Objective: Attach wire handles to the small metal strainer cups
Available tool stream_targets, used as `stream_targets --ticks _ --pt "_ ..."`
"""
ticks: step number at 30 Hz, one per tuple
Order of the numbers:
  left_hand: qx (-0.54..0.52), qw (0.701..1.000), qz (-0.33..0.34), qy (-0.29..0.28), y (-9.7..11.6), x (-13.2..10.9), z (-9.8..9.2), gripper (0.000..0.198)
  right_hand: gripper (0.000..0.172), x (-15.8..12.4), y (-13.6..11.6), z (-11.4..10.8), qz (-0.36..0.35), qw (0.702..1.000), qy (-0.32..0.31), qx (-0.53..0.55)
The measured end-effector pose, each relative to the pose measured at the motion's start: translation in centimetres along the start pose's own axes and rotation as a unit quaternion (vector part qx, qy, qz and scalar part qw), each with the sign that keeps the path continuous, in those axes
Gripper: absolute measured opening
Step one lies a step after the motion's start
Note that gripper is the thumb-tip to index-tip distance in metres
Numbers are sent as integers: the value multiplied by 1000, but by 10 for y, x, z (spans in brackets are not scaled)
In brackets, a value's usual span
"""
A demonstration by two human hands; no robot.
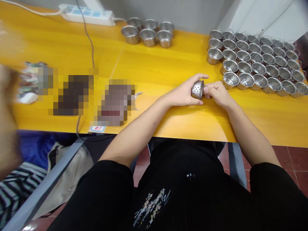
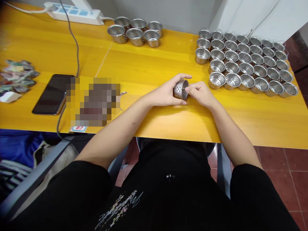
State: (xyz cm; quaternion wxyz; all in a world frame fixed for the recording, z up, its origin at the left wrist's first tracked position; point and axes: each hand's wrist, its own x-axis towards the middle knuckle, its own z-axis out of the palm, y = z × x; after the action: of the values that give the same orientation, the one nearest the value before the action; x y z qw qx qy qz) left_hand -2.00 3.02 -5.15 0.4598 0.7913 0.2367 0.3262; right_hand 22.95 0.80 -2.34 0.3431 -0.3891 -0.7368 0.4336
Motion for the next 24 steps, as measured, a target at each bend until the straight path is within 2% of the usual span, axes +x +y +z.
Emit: stream_targets --ticks 11,16,24 --pt "-3 1000 -2 26 -4 4 1 97 63 1 -1 1 -11 1000 6 1" --pt "-14 999 4 32 -9 6 2 93 56 2 -2 -1 -3 999 -2 -45" --pt "1 999 5 36 -7 5 3 89 55 3 -1 -1 -2 999 0 -55"
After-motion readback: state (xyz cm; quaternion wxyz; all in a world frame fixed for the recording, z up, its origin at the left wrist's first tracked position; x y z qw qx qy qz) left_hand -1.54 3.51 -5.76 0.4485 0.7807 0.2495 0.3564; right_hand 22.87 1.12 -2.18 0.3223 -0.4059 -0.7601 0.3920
